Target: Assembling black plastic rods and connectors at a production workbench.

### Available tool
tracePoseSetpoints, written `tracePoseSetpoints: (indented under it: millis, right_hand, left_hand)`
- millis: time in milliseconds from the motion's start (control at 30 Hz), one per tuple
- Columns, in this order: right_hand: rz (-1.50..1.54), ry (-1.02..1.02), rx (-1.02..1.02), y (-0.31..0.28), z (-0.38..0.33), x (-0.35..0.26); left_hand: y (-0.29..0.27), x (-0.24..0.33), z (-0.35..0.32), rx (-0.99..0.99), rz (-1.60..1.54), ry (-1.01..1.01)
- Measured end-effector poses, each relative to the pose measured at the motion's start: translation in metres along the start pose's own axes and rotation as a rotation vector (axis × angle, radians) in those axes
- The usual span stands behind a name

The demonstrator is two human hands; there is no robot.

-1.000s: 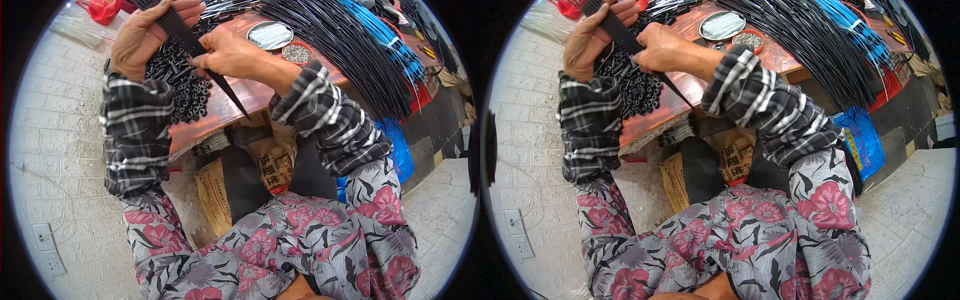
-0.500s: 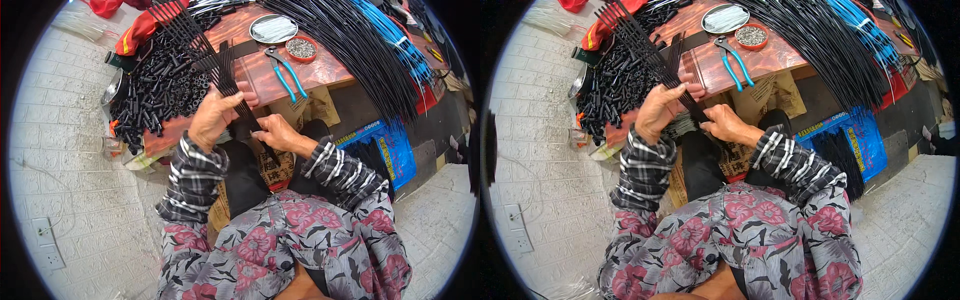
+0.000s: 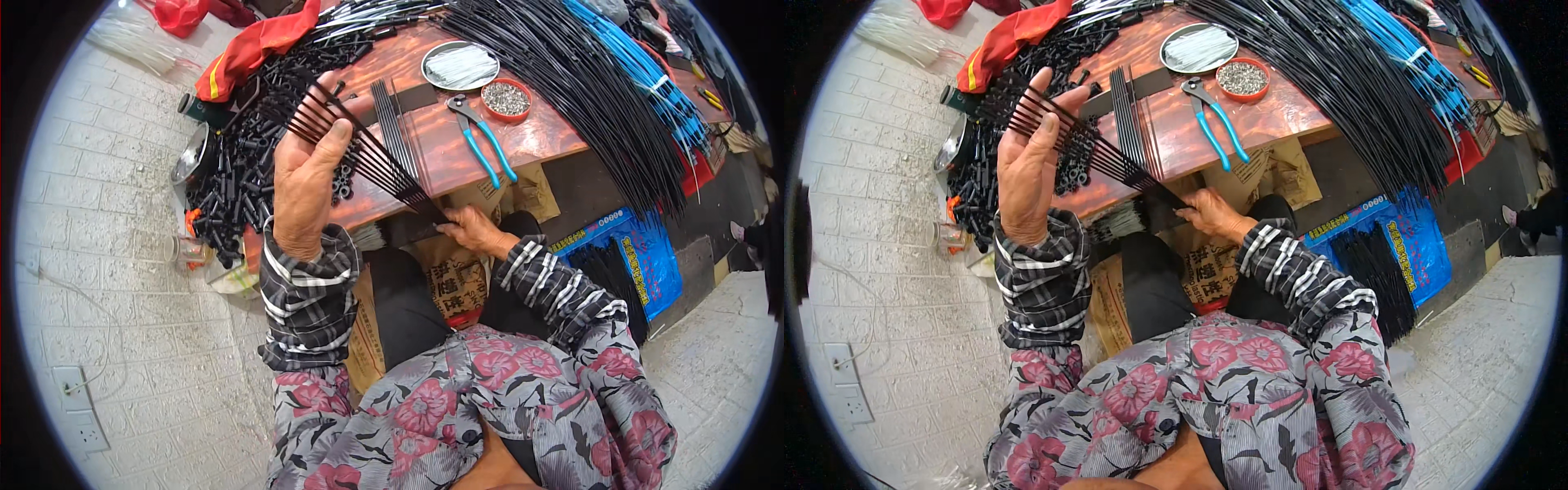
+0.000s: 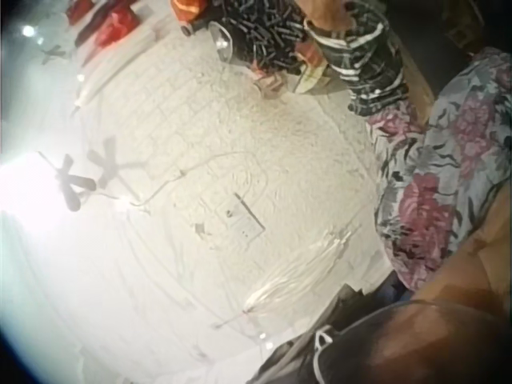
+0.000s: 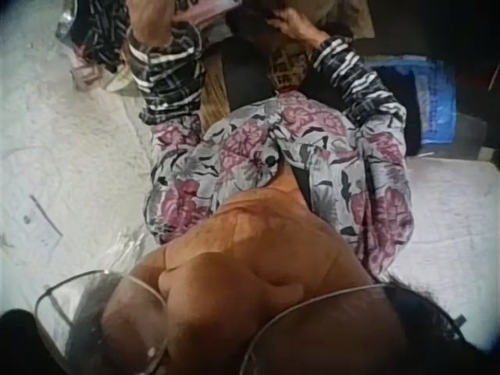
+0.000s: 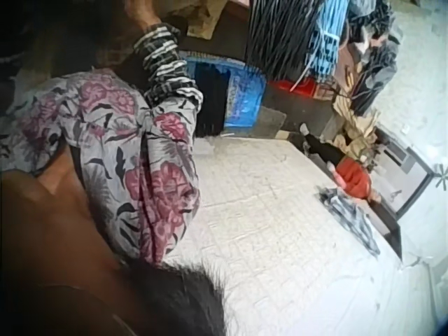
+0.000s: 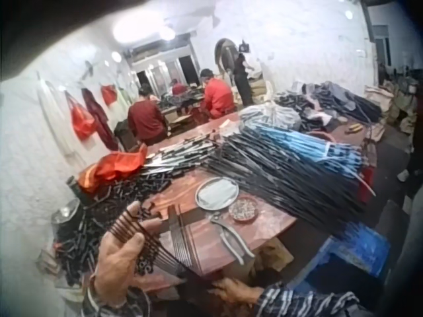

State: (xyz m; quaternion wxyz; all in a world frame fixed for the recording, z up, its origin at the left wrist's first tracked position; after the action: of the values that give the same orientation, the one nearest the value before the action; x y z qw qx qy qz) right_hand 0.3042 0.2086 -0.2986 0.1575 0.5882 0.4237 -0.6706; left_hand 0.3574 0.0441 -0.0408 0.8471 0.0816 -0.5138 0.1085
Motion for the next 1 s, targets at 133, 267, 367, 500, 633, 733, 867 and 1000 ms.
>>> tracePoseSetpoints:
  millis: [133,267,367,500,633,733,867,1000]
  right_hand:
    - [0.085,0.076,-0.051,0.008,0.009,0.018]
    - [0.184,0.189,-0.129,0.034,0.013,0.045]
    - [0.221,0.231,-0.133,0.041,0.012,0.056]
    - [0.238,0.137,-0.095,0.031,0.008,0.043]
    - [-0.292,0.064,-0.032,-0.015,-0.025,-0.014]
    - [-0.568,-0.002,-0.133,-0.059,-0.047,-0.087]
    - [-0.307,-0.423,0.095,-0.125,-0.053,-0.205]
    - [-0.594,-0.901,0.424,-0.168,-0.013,-0.273]
  left_hand:
    - [0.015,0.003,0.016,-0.078,-0.069,0.065]
    - [0.031,0.001,0.015,-0.170,-0.290,0.144]
    - [0.033,0.000,0.015,-0.209,-0.255,0.111]
    - [0.025,-0.006,0.022,-0.226,-0.262,0.097]
    - [0.029,-0.010,0.023,-0.202,-0.244,0.026]
    - [0.030,-0.011,0.021,-0.229,-0.284,0.007]
    - [0.030,-0.008,0.017,-0.204,-0.273,-0.019]
    - [0.044,-0.009,0.022,-0.249,-0.265,0.000]
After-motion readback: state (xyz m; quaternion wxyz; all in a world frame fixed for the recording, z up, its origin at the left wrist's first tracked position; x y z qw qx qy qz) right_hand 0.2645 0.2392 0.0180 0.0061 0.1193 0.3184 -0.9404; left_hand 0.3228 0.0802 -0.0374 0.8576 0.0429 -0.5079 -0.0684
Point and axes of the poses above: each hand's wrist, its own z-axis towards the middle knuckle, its own y-axis out of the palm, x = y × z, the point moved 4 cm from there along z, towards the middle knuckle, and after that the axes turned 9 degrees about y, right-handed, at the moved point
